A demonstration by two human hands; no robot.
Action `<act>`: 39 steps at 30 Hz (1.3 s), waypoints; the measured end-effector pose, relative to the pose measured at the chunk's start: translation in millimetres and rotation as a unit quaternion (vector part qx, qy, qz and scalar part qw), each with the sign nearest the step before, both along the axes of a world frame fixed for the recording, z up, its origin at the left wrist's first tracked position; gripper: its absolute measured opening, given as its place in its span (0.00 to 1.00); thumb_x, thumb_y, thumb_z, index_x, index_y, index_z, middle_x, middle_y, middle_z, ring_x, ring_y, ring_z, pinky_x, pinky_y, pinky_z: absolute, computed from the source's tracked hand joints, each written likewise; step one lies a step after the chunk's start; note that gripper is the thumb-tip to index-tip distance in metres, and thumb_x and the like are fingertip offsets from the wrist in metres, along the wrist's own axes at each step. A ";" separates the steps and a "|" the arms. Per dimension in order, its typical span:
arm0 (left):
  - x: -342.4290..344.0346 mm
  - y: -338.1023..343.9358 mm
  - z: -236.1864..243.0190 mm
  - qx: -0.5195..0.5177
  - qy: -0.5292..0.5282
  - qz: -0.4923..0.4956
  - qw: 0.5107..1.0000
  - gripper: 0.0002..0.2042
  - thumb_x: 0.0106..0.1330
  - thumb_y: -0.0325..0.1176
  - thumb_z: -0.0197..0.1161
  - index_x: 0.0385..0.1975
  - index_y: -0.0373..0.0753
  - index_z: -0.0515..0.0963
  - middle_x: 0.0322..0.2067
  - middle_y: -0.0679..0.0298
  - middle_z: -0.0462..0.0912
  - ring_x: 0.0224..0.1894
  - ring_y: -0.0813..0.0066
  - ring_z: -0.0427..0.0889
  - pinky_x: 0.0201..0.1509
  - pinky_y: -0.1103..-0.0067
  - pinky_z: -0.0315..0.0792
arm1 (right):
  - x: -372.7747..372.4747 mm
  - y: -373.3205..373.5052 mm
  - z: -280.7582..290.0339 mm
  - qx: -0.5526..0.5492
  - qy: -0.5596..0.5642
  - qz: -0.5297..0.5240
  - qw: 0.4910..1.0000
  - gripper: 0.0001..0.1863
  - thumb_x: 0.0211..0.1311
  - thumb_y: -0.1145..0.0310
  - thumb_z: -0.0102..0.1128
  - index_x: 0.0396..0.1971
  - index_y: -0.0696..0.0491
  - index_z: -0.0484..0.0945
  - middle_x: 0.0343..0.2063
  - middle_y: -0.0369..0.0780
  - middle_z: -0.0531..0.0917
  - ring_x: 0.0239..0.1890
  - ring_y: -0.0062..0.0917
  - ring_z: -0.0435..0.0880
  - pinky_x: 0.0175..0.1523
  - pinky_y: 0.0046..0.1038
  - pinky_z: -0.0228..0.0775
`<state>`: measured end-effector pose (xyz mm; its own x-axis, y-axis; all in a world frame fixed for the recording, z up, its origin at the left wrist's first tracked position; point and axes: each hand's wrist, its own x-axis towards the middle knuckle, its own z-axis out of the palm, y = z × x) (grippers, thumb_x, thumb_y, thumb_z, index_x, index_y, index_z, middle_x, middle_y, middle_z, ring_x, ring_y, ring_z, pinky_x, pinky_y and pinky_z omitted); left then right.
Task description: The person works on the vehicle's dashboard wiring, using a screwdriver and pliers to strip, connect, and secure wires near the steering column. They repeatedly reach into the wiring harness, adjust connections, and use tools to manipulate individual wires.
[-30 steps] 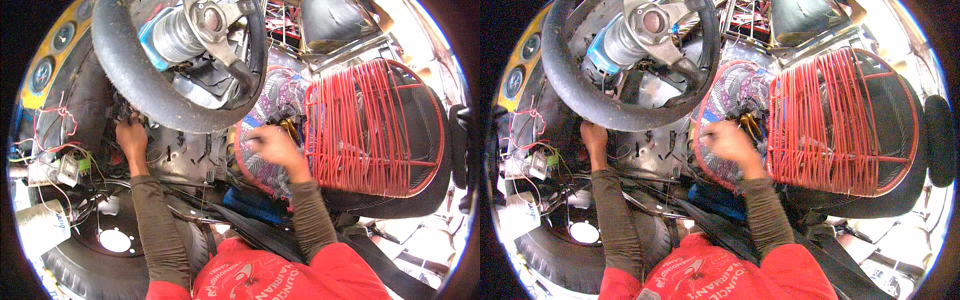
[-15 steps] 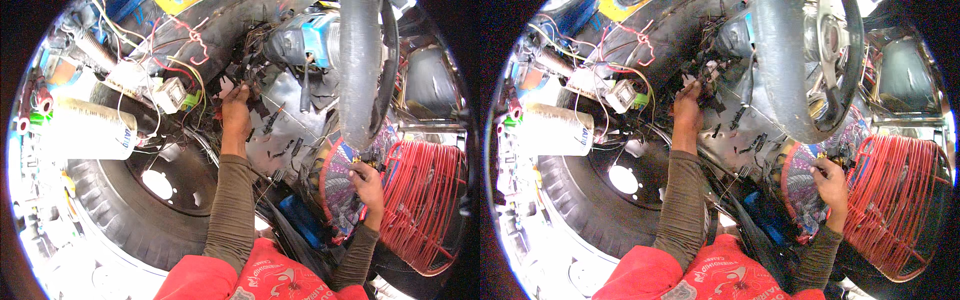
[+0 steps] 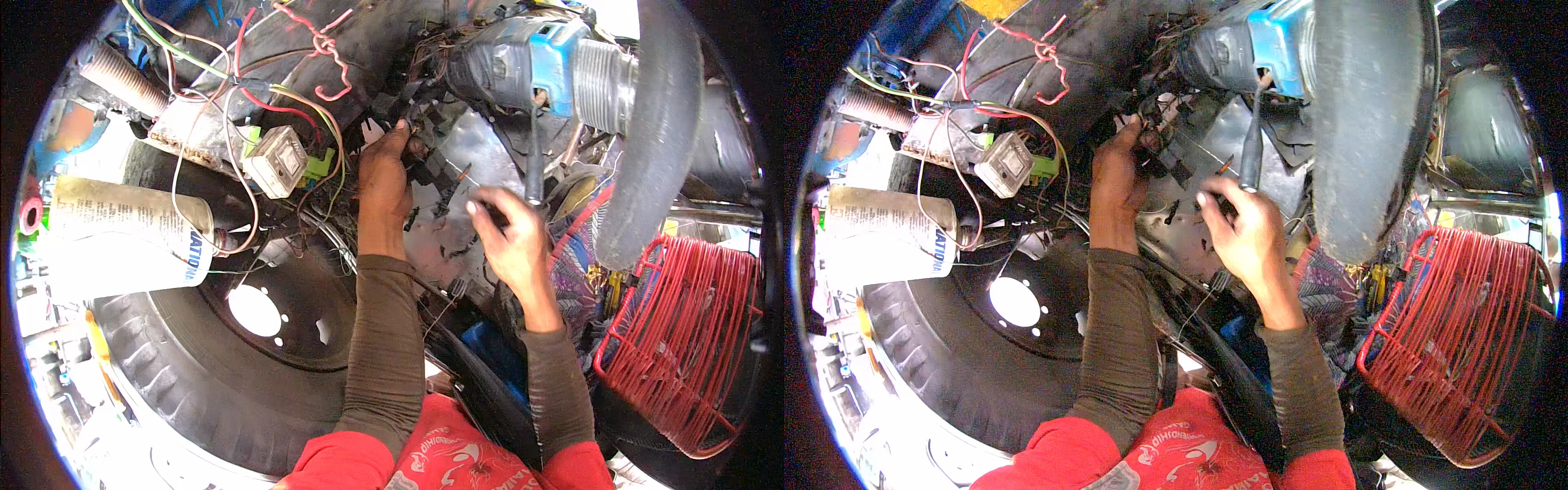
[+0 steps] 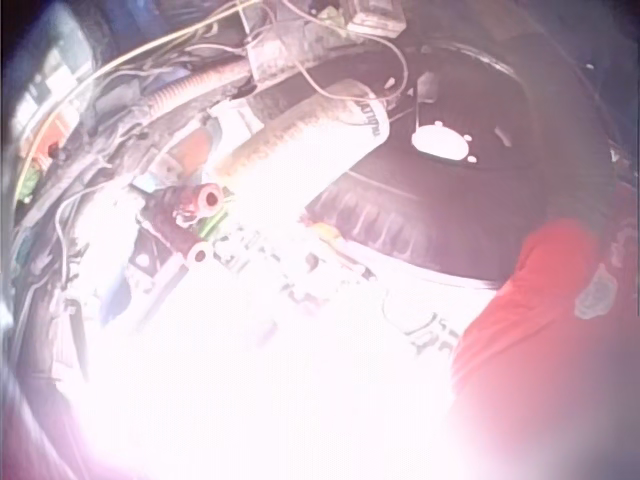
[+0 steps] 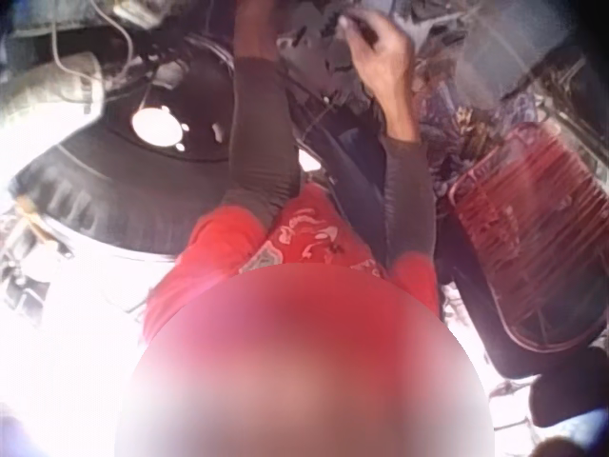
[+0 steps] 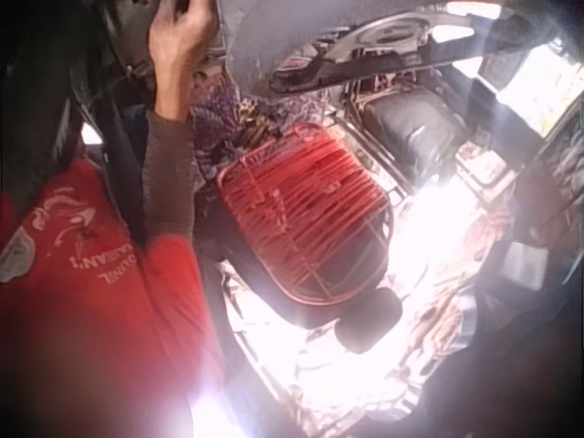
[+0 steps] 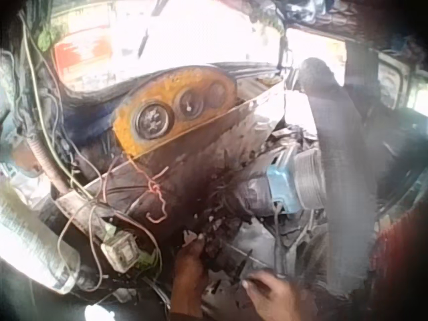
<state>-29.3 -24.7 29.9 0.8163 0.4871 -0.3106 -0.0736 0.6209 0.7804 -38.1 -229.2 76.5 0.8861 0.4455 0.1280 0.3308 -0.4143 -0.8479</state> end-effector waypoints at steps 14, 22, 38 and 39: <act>1.0 11.3 -8.9 -0.043 -0.025 -0.042 0.998 0.12 0.76 0.36 0.58 0.47 0.34 0.81 0.43 0.60 0.86 0.45 0.67 0.82 0.55 0.72 0.72 | 65.7 88.2 -8.8 0.073 -0.247 0.031 0.966 0.13 0.59 0.70 0.72 0.42 0.58 0.84 0.38 0.45 0.87 0.41 0.39 0.88 0.46 0.32 0.78; 3.5 -2.4 -0.9 0.044 -0.004 0.003 0.999 0.10 0.73 0.34 0.63 0.40 0.33 0.85 0.33 0.65 0.84 0.35 0.77 0.76 0.43 0.79 0.68 | 75.3 91.0 -7.9 0.050 -0.158 0.019 0.986 0.09 0.62 0.69 0.69 0.39 0.58 0.86 0.33 0.46 0.88 0.35 0.32 0.88 0.41 0.30 0.76; -2.0 -4.1 2.6 0.018 0.016 -0.038 0.999 0.15 0.76 0.42 0.59 0.43 0.35 0.84 0.32 0.66 0.83 0.33 0.74 0.76 0.44 0.77 0.69 | 79.7 79.6 -31.9 0.184 0.137 0.067 0.971 0.13 0.68 0.71 0.66 0.48 0.62 0.85 0.35 0.37 0.87 0.35 0.17 0.82 0.42 0.22 0.74; -2.3 -3.7 2.8 0.020 0.017 -0.037 0.999 0.15 0.76 0.42 0.59 0.44 0.36 0.84 0.32 0.66 0.83 0.33 0.74 0.76 0.43 0.77 0.69 | 82.3 80.1 -31.3 0.172 0.115 0.070 0.976 0.13 0.68 0.71 0.67 0.47 0.62 0.85 0.34 0.37 0.88 0.35 0.17 0.82 0.42 0.21 0.74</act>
<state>-31.5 -28.4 32.6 0.8393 0.4391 -0.3205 -0.0013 0.5911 0.8066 44.1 -149.1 45.2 0.8425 0.5302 0.0956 0.1475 -0.0564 -0.9874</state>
